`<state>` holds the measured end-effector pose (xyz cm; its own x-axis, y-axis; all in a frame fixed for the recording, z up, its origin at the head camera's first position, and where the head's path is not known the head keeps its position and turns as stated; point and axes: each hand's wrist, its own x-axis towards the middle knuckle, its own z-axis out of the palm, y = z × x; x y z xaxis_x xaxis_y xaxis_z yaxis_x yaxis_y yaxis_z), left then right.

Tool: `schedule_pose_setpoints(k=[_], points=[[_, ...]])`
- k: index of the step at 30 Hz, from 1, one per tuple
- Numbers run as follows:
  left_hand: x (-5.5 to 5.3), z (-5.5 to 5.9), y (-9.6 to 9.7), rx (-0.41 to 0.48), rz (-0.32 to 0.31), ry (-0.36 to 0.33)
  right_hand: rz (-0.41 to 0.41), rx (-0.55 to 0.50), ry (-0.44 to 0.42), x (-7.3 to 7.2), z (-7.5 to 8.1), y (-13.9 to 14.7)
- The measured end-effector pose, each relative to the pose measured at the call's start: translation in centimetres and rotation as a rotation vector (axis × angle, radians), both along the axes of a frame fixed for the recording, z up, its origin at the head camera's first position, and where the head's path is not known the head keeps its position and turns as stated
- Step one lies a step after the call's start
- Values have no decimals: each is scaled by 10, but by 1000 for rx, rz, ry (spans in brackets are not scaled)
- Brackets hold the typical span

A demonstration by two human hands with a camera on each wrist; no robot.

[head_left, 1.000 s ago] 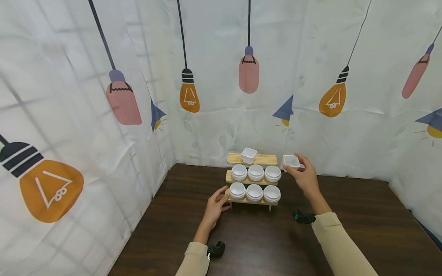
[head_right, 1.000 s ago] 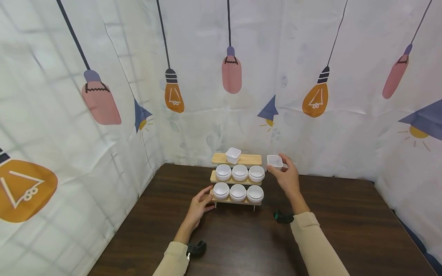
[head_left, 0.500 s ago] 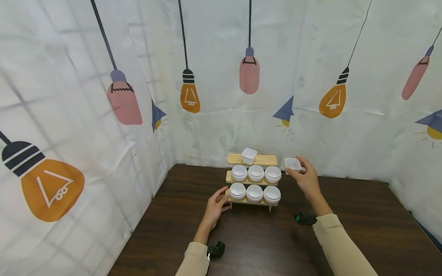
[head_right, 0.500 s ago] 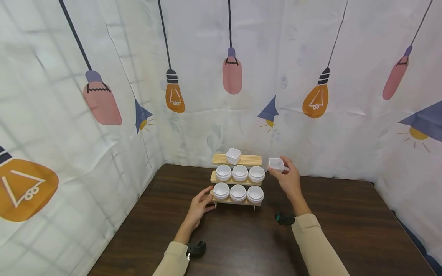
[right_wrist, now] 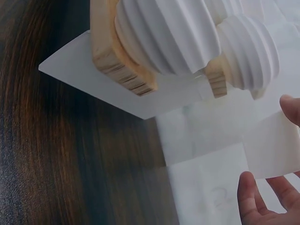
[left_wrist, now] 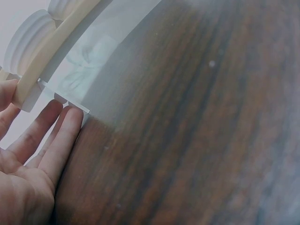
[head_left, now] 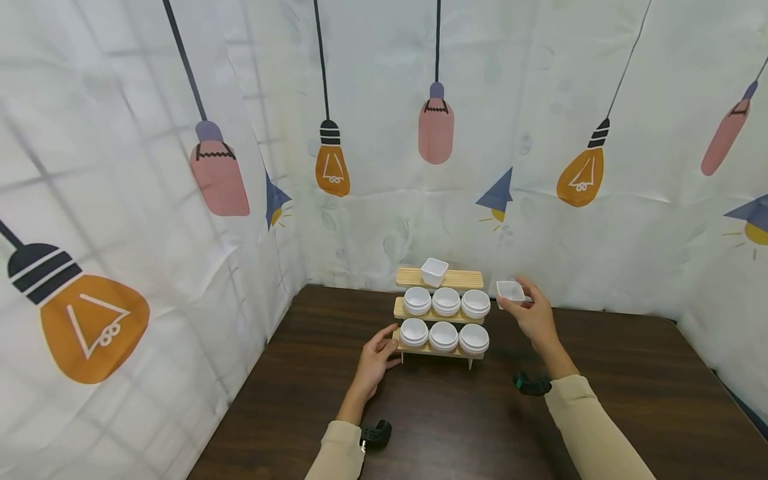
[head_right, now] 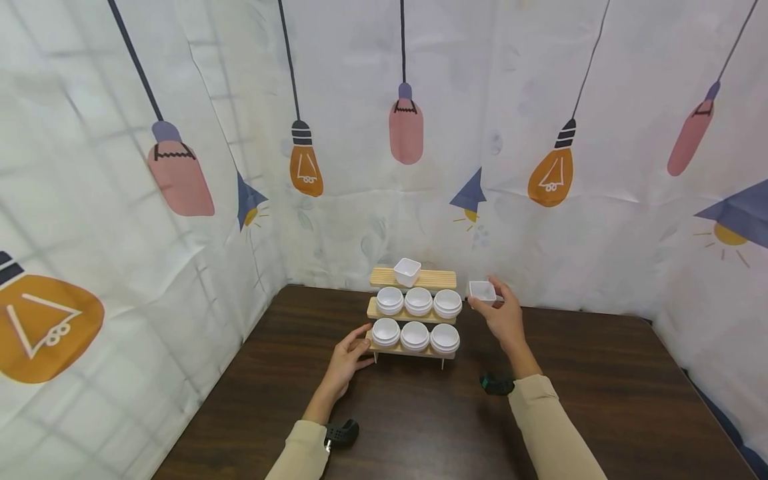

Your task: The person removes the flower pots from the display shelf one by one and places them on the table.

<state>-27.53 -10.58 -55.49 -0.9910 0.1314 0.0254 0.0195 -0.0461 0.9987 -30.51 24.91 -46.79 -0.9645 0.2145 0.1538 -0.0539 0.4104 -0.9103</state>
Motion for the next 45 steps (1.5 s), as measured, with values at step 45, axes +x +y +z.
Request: schedule_pose_setpoints(k=[45], points=[[3, -2, 0, 11, 1, 16, -27, 31, -94, -7, -40, 17]])
